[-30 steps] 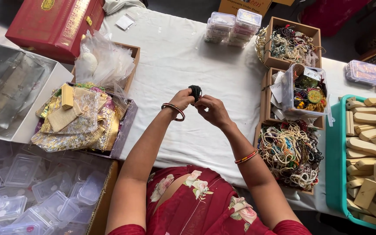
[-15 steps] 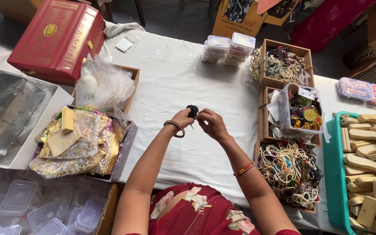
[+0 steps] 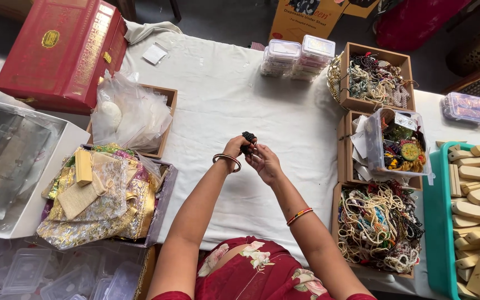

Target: The person sits at a table and packs jewelry items. They place a small rectangular object into a plastic container and set it aside. They then pick up a beaded necklace, straighten it, roll it into a coil, place it in a small plastic bag, and wrap the bag in a decorative pouch before putting it in a container. The person repeats this process with a second, black beaded necklace.

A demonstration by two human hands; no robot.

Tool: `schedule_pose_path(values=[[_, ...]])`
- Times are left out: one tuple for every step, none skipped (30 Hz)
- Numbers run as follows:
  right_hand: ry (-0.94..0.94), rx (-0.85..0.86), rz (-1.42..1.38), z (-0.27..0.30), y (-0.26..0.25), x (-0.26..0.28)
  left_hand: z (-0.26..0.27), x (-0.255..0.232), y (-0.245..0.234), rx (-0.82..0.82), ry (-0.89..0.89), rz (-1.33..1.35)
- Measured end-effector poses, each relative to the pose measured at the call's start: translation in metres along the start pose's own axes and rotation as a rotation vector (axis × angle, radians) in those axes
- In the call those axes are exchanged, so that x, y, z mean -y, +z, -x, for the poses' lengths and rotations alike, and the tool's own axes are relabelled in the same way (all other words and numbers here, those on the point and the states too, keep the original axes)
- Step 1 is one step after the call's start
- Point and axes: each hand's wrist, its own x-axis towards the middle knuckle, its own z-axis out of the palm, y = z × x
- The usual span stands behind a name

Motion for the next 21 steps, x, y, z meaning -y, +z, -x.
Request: schedule_pose_path(values=[[0.001, 0.003, 0.002, -0.003, 0.0, -0.001, -0.006, 0.001, -0.003, -0.002, 0.003, 0.001], [0.006, -0.049, -0.006, -0.004, 0.0, -0.004, -0.011, 0.003, -0.007, -0.042, -0.051, 0.012], [0.012, -0.101, -0.013, -0.004, -0.001, -0.006, -0.016, 0.005, -0.009, -0.082, -0.106, 0.023], [0.007, -0.103, -0.018, -0.007, -0.002, -0.003, -0.017, 0.003, -0.009, -0.078, -0.108, 0.018], [-0.022, -0.155, 0.024, -0.009, -0.002, 0.0, -0.018, 0.002, -0.009, -0.077, -0.122, 0.014], [-0.048, -0.208, 0.067, -0.01, -0.004, 0.003, -0.017, 0.002, -0.009, -0.078, -0.138, 0.011], [-0.05, -0.212, 0.064, -0.009, -0.004, 0.003, -0.012, -0.005, -0.002, -0.074, -0.141, 0.008], [-0.089, -0.213, 0.113, -0.01, -0.004, 0.003, -0.006, -0.012, 0.003, -0.076, -0.132, 0.037], [-0.127, -0.214, 0.162, -0.01, -0.003, 0.003, 0.001, -0.019, 0.009, -0.079, -0.122, 0.066], [-0.13, -0.211, 0.16, -0.009, 0.004, 0.001, 0.0, -0.019, 0.01, -0.078, -0.12, 0.063], [-0.229, -0.194, 0.349, -0.007, 0.01, -0.001, -0.001, -0.018, 0.012, -0.125, -0.105, 0.04], [-0.326, -0.178, 0.539, -0.004, 0.014, -0.003, 0.0, -0.015, 0.015, -0.171, -0.094, 0.02], [-0.327, -0.179, 0.539, 0.004, 0.019, 0.0, -0.012, -0.002, 0.01, -0.17, -0.094, 0.019], [-0.532, -0.149, 0.875, 0.011, 0.024, 0.003, -0.023, 0.011, 0.003, -0.163, -0.029, -0.012], [-0.736, -0.113, 1.21, 0.018, 0.029, 0.005, -0.034, 0.024, -0.003, -0.156, 0.036, -0.044], [-0.733, -0.112, 1.211, 0.022, 0.031, 0.009, -0.031, 0.018, -0.001, -0.158, 0.034, -0.043], [-0.869, -0.033, 1.463, 0.025, 0.032, 0.013, -0.028, 0.013, 0.001, -0.178, -0.046, -0.084], [-0.999, 0.057, 1.714, 0.03, 0.032, 0.016, -0.023, 0.01, 0.002, -0.2, -0.129, -0.123], [-0.994, 0.06, 1.714, 0.036, 0.035, 0.019, -0.022, 0.013, 0.0, -0.203, -0.133, -0.12], [-1.032, 0.149, 1.759, 0.039, 0.039, 0.025, -0.024, 0.013, -0.002, -0.202, -0.14, -0.151], [-1.07, 0.239, 1.802, 0.043, 0.044, 0.03, -0.025, 0.013, -0.004, -0.2, -0.147, -0.183]])
